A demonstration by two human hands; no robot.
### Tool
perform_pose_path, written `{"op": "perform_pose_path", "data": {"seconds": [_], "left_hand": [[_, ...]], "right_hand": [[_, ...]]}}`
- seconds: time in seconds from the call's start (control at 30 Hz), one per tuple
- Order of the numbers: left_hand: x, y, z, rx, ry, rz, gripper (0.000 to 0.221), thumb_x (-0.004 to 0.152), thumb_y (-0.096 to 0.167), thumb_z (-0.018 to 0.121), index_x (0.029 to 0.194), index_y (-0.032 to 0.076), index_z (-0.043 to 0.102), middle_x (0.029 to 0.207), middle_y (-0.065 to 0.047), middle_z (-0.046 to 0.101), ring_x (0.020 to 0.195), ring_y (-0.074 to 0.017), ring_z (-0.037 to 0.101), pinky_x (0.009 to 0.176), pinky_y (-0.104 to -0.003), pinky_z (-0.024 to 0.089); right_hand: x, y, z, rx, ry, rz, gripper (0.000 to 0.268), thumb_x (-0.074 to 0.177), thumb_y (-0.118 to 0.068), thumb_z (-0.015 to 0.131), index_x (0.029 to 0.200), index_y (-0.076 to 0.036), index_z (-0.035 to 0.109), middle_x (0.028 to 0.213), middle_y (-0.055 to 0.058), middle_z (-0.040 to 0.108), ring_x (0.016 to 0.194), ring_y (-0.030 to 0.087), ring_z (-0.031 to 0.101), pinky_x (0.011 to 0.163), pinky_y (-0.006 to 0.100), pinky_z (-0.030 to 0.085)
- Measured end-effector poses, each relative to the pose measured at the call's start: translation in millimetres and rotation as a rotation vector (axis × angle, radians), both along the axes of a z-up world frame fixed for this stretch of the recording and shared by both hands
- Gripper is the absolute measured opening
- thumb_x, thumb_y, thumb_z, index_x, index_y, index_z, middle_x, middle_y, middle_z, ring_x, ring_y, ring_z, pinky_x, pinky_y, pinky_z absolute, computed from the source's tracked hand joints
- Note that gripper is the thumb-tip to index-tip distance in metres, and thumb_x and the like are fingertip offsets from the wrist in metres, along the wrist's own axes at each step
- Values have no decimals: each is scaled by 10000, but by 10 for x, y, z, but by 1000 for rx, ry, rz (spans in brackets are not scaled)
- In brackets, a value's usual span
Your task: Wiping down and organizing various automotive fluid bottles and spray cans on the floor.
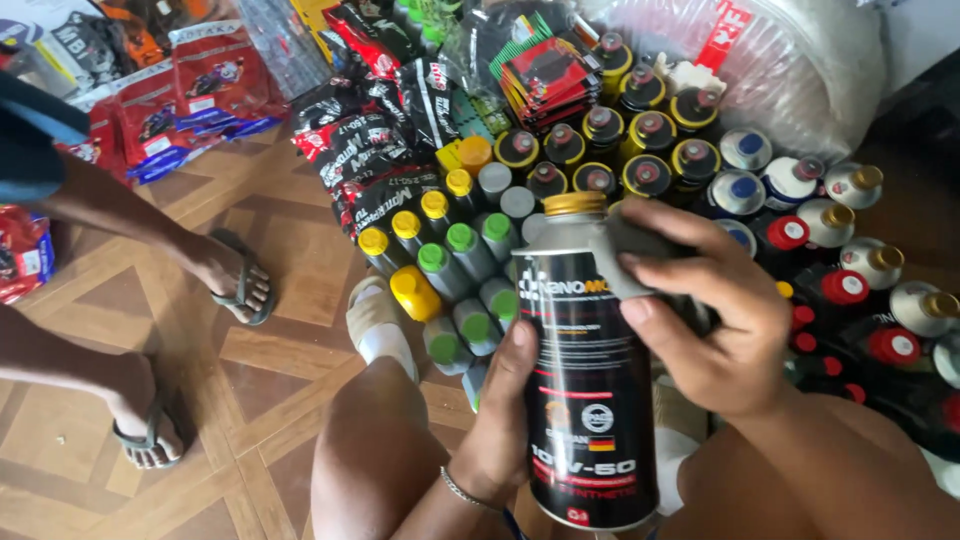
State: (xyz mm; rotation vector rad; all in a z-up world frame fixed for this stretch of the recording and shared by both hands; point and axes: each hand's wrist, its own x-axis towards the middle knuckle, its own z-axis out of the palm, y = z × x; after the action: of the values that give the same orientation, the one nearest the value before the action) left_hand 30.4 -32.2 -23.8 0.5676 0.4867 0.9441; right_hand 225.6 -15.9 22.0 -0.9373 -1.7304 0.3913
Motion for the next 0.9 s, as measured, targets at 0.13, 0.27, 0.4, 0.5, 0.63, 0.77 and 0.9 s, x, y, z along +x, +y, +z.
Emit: {"op": "perform_pose_path", "data": {"seconds": [0.13, 0.27, 0.4, 0.5, 0.63, 0.77, 0.9], "left_hand": [[-79, 64, 13, -98, -92, -4, 725, 1016, 602, 522, 1411, -6, 533, 1189, -158, 699, 1029, -253, 698, 912, -404, 583], [-207, 180, 48, -113, -79, 124, 745, 988, 618, 516, 1399, -4, 526, 1180, -160, 703, 1020, -260, 700, 887, -405, 586], [-162, 202, 362, 214, 285, 248, 815, 933, 635, 529, 1514, 82, 386, 1356, -103, 617, 1184, -197, 644, 1010, -372, 538], [-119, 25, -186, 221, 490, 161, 820, 1011, 630, 487, 1575, 51, 354, 1523, -79, 554, 1367, -155, 551, 1135, -333, 433], [91, -65, -71, -14, 207, 14, 749, 987, 593, 492, 1506, 55, 457, 1345, -101, 627, 1190, -166, 626, 1026, -348, 513], [33, 67, -40, -105, -4, 30, 700, 1018, 608, 452, 1379, 14, 539, 1177, -133, 689, 1019, -220, 695, 905, -376, 583], [-195, 211, -126, -63, -139, 95, 717, 1090, 622, 436, 1360, -28, 574, 1121, -168, 703, 942, -246, 711, 833, -376, 591]], "right_hand": [[-146, -153, 43, 51, -59, -17, 181, 892, -117, 712, 1054, -50, 667, 1332, 209, 613, 1242, 312, 628, 1053, 433, 510], [-331, -320, 57, 277, -270, 208, 243, 807, -218, 766, 1013, -105, 704, 1203, 109, 609, 1088, 280, 599, 918, 439, 491], [-257, -217, 6, 478, -399, 314, 263, 807, -227, 816, 1038, -123, 747, 1167, 42, 616, 989, 218, 596, 827, 413, 457], [-6, -68, 85, 322, -338, 156, 265, 751, -140, 812, 1007, -127, 748, 1027, 79, 578, 899, 232, 553, 783, 385, 463], [56, -35, -19, 141, -205, -117, 228, 873, -51, 822, 1077, -96, 733, 1112, 79, 596, 918, 197, 609, 796, 332, 500], [-106, -122, -37, 118, -230, -2, 231, 773, -53, 832, 976, -85, 726, 983, 65, 586, 830, 239, 592, 739, 364, 477], [-268, -293, 11, 187, -233, 308, 272, 773, -87, 874, 995, -87, 718, 973, 48, 591, 828, 227, 627, 738, 381, 484]]}}
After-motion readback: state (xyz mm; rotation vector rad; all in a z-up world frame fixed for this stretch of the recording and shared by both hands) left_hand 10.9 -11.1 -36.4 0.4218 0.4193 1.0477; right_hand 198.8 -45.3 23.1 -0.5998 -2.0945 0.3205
